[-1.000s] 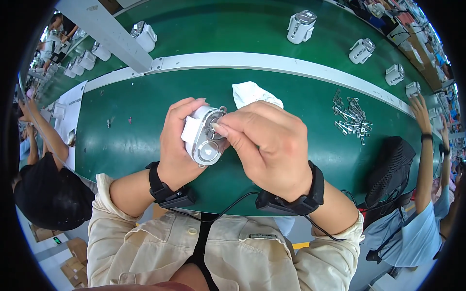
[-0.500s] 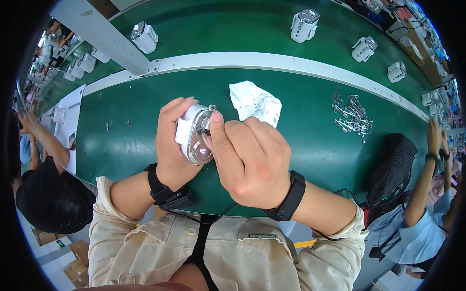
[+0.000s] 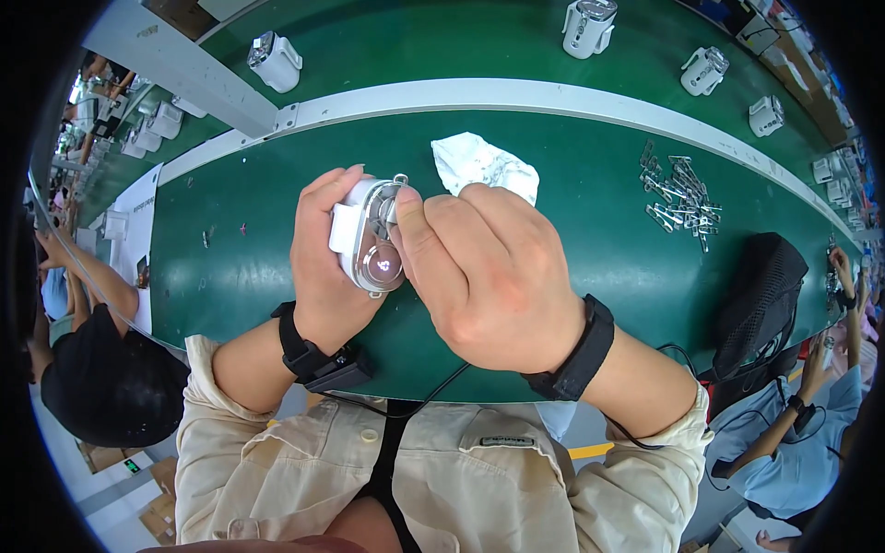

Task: The person picks up a flashlight from the conveyor belt, wipes it with a cloth, and presses a small metal component into the casing by hand before returning it to the belt.

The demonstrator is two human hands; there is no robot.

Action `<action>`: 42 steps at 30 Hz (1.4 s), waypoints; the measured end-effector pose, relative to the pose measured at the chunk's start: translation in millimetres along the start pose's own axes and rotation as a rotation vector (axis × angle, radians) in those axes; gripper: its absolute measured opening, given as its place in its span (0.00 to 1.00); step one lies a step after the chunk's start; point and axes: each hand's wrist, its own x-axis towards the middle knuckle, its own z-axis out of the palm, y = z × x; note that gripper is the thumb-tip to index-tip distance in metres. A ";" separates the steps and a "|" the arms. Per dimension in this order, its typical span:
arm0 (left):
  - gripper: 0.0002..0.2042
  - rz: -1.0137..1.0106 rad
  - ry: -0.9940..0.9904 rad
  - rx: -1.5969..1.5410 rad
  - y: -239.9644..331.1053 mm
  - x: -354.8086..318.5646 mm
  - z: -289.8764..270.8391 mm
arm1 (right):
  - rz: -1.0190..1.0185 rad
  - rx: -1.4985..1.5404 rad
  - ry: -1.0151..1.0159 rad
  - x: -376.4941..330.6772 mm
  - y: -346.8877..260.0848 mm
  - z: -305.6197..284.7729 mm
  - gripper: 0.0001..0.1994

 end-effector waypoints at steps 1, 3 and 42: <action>0.36 0.000 -0.003 0.001 0.0 -0.2 0.2 | -0.014 0.011 0.011 -0.3 1.5 0.9 0.20; 0.36 -0.025 -0.017 -0.028 0.9 -0.6 -0.3 | -0.013 0.021 0.018 -0.8 3.8 3.4 0.20; 0.33 -0.267 -0.119 -0.519 6.6 -9.1 5.5 | 0.976 1.882 -0.179 8.4 -1.9 9.3 0.25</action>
